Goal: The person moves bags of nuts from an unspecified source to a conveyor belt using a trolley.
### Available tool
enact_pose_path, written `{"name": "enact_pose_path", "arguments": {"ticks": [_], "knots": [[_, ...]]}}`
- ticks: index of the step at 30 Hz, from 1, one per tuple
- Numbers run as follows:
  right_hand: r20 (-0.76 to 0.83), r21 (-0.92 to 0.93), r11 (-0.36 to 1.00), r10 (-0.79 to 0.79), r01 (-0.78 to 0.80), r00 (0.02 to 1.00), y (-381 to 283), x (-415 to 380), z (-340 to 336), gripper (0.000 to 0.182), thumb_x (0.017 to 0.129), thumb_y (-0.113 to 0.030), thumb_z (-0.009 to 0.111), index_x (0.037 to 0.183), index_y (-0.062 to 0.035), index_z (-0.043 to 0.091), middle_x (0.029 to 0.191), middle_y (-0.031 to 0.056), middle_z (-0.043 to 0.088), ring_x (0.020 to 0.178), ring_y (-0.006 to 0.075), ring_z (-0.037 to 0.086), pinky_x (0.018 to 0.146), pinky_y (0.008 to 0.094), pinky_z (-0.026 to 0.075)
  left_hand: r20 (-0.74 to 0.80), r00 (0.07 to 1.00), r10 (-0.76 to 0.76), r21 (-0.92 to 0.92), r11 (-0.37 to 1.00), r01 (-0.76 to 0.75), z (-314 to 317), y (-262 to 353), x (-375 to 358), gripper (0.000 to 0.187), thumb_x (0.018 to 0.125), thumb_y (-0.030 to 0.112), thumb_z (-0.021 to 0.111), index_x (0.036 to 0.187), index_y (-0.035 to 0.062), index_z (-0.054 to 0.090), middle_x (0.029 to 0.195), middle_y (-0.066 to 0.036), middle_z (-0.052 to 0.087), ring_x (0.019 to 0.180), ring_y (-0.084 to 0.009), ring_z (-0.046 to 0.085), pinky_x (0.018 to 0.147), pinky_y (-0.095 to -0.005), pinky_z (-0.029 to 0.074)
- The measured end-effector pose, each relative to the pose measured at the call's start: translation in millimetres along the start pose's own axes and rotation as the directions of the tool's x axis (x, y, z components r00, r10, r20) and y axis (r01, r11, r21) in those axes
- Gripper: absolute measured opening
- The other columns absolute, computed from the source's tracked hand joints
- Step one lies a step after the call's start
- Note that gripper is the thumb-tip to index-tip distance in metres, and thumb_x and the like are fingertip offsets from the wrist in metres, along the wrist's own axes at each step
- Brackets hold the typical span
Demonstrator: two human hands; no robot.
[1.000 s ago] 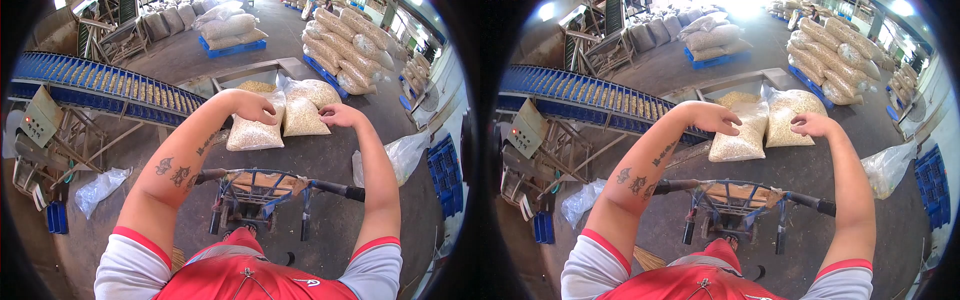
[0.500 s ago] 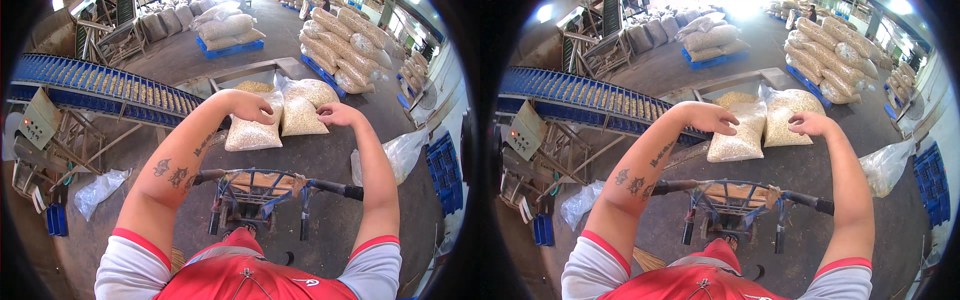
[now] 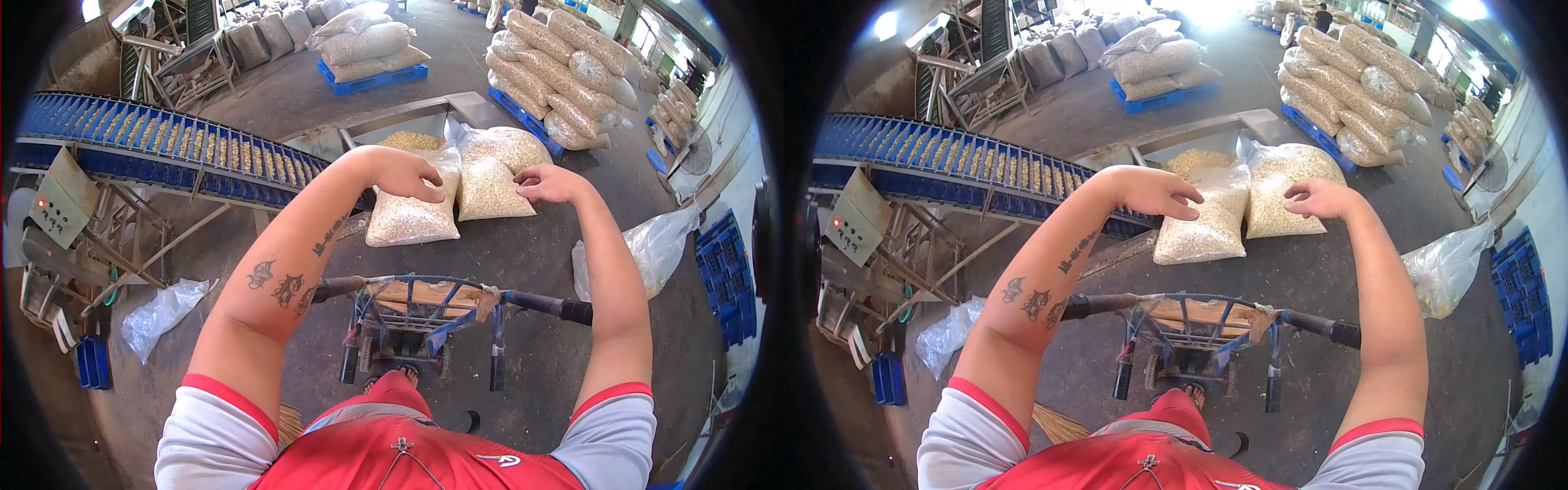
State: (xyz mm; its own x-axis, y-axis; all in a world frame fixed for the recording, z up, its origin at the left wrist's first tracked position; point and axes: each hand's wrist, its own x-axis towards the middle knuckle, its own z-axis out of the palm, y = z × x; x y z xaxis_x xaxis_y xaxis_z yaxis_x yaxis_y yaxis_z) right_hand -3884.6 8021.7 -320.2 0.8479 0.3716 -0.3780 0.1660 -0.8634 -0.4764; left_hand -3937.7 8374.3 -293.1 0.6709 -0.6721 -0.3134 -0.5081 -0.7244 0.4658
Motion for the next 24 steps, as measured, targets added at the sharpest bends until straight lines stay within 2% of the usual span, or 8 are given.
{"name": "enact_pose_path", "arguments": {"ticks": [5, 7, 11, 13, 17, 19, 24], "knots": [[-0.003, 0.012, 1.0, -0.005, 0.005, 1.0, 2.0, 2.3, 0.8, 0.052, 0.093, -0.031, 0.068, 0.132, 0.0022, 0.058, 0.101, 0.0081, 0.07, 0.085, 0.0132, 0.063, 0.08, 0.0301, 0.052, -0.014, 1.0, 0.009, -0.013, 1.0, -0.01, 0.8, -2.1, 0.5, 0.073, 0.094, 0.054, 0.056, 0.143, 0.0001, 0.05, 0.137, -0.024, 0.058, 0.129, -0.0322, 0.056, 0.109, -0.0372, 0.041], [-0.005, -0.015, 1.0, -0.002, 0.002, 1.0, 0.3, 1.3, 0.7, 0.052, 0.094, -0.031, 0.068, 0.133, 0.0023, 0.058, 0.102, 0.0085, 0.07, 0.085, 0.0131, 0.063, 0.08, 0.0299, 0.052, -0.011, 1.0, -0.018, 0.0, 1.0, 0.018, 0.8, -1.5, -0.1, 0.075, 0.092, 0.06, 0.053, 0.142, 0.0035, 0.052, 0.145, -0.019, 0.053, 0.134, -0.0344, 0.05, 0.113, -0.0401, 0.036], [0.012, -0.023, 1.0, 0.005, -0.005, 1.0, -2.2, 1.0, 0.6, 0.053, 0.094, -0.031, 0.067, 0.133, 0.0023, 0.057, 0.104, 0.0091, 0.07, 0.086, 0.0136, 0.063, 0.081, 0.0298, 0.052, -0.004, 1.0, -0.021, 0.001, 1.0, 0.021, 1.4, -5.3, 2.7, 0.075, 0.092, 0.06, 0.053, 0.143, 0.0043, 0.052, 0.145, -0.019, 0.053, 0.134, -0.0342, 0.049, 0.113, -0.0401, 0.036], [0.005, -0.004, 1.0, 0.007, -0.007, 1.0, -1.0, 2.6, 1.1, 0.053, 0.094, -0.031, 0.067, 0.133, 0.0024, 0.057, 0.102, 0.0088, 0.07, 0.085, 0.0139, 0.063, 0.081, 0.0297, 0.052, -0.018, 1.0, 0.004, -0.007, 1.0, -0.004, 1.6, -7.0, 4.1, 0.072, 0.095, 0.053, 0.057, 0.143, 0.0003, 0.05, 0.136, -0.024, 0.059, 0.128, -0.0318, 0.056, 0.109, -0.0373, 0.041], [0.012, -0.029, 1.0, 0.007, -0.007, 1.0, -3.9, 0.1, -0.6, 0.054, 0.093, -0.032, 0.067, 0.134, 0.0022, 0.057, 0.106, 0.0102, 0.07, 0.087, 0.0147, 0.064, 0.082, 0.0303, 0.052, -0.013, 1.0, 0.006, -0.019, 1.0, -0.006, 1.6, -8.0, 4.7, 0.072, 0.095, 0.053, 0.057, 0.143, -0.0004, 0.049, 0.136, -0.024, 0.059, 0.128, -0.0319, 0.056, 0.109, -0.0373, 0.041], [0.0, -0.045, 0.999, 0.005, -0.005, 1.0, -2.5, 0.9, -0.1, 0.055, 0.092, -0.032, 0.067, 0.134, 0.0016, 0.057, 0.111, 0.0121, 0.07, 0.089, 0.0156, 0.065, 0.084, 0.031, 0.052, 0.002, 1.0, -0.018, -0.013, 1.0, 0.019, 1.3, -8.0, 4.4, 0.076, 0.092, 0.061, 0.053, 0.143, 0.0046, 0.052, 0.145, -0.018, 0.052, 0.134, -0.0336, 0.05, 0.113, -0.0405, 0.036], [0.013, -0.044, 0.999, 0.009, -0.009, 1.0, -1.3, 1.8, -0.1, 0.055, 0.092, -0.033, 0.067, 0.135, 0.0006, 0.057, 0.114, 0.0134, 0.07, 0.091, 0.0163, 0.066, 0.086, 0.0316, 0.053, -0.004, 1.0, -0.021, -0.012, 1.0, 0.021, 2.8, -9.9, 5.7, 0.075, 0.092, 0.061, 0.053, 0.143, 0.0054, 0.052, 0.145, -0.018, 0.053, 0.134, -0.0337, 0.05, 0.113, -0.0406, 0.036]]}}
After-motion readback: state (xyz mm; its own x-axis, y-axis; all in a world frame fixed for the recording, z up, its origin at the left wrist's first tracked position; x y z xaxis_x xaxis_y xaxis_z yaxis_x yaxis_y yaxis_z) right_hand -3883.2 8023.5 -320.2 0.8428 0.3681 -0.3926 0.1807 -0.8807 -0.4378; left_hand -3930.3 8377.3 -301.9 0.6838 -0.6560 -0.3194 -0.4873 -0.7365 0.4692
